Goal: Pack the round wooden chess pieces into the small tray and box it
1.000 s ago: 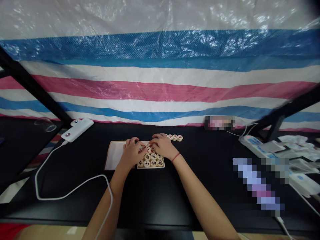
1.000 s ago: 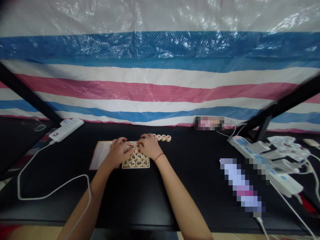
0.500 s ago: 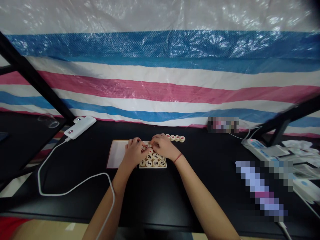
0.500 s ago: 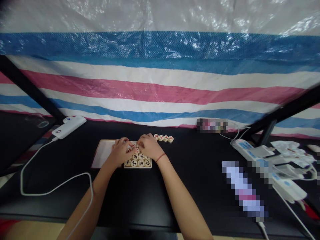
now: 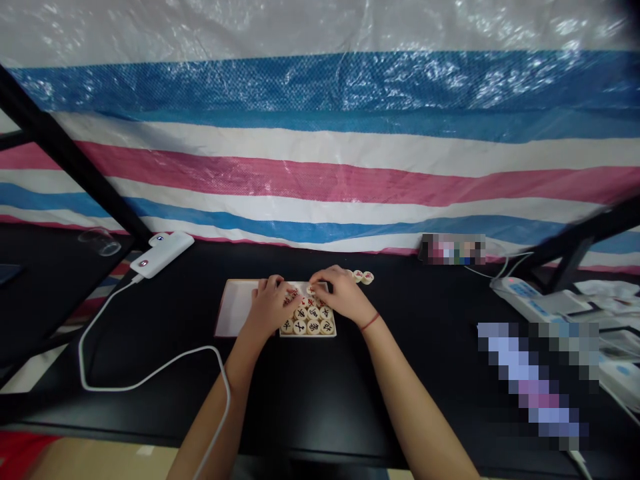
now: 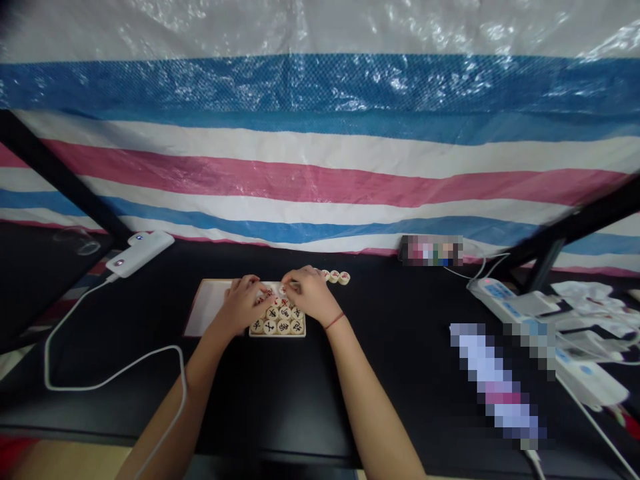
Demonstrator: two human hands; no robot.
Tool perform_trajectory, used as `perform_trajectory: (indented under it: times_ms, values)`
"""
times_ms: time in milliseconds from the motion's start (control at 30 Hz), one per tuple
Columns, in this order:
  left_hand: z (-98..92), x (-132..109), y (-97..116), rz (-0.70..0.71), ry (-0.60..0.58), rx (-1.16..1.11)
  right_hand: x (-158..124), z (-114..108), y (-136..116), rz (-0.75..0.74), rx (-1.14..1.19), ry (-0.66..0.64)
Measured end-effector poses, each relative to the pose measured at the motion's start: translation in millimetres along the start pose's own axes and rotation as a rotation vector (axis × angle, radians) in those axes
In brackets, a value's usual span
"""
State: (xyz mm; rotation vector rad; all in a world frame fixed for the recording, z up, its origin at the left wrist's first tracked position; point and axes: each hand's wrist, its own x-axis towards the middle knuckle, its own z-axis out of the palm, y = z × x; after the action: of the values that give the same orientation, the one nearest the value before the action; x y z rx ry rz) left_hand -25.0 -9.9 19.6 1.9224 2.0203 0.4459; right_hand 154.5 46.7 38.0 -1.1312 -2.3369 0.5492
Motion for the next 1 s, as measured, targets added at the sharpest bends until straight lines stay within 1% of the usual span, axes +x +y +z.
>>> perform_trajectory:
  times_ms: [67, 167, 333, 500, 600, 800, 1000]
  values:
    - [-1.2, -0.5, -0.2, 0.009, 0.013, -0.007, -5.9, -1.9, 1.7, 0.040, 0.030, -0.009]
    - [-4.0, -0.5, -2.4, 0.032, 0.047, 0.012, -14.4, 1.6, 3.1, 0.106, 0.008, -0.044]
    - [-3.7, 1.3, -7.9, 0.020, 0.117, 0.074, -23.9, 9.5, 3.8, 0.094, -0.018, -0.005]
    - [6.3, 3.4, -4.9, 0.025, 0.098, 0.117, -29.5, 12.4, 5.6, 0.096, -0.009, 0.091]
    - [10.5, 4.1, -2.3, 0.025, 0.104, 0.101, -29.7, 15.4, 6.8, 0.102, -0.013, 0.111]
    - [6.1, 4.7, 0.4, 0.016, 0.133, 0.048, -27.9, 20.4, 10.2, 0.098, -0.025, 0.131]
    - [2.2, 6.6, 3.0, 0.051, 0.103, 0.019, -28.6, 18.7, 5.4, 0.069, -0.009, 0.154]
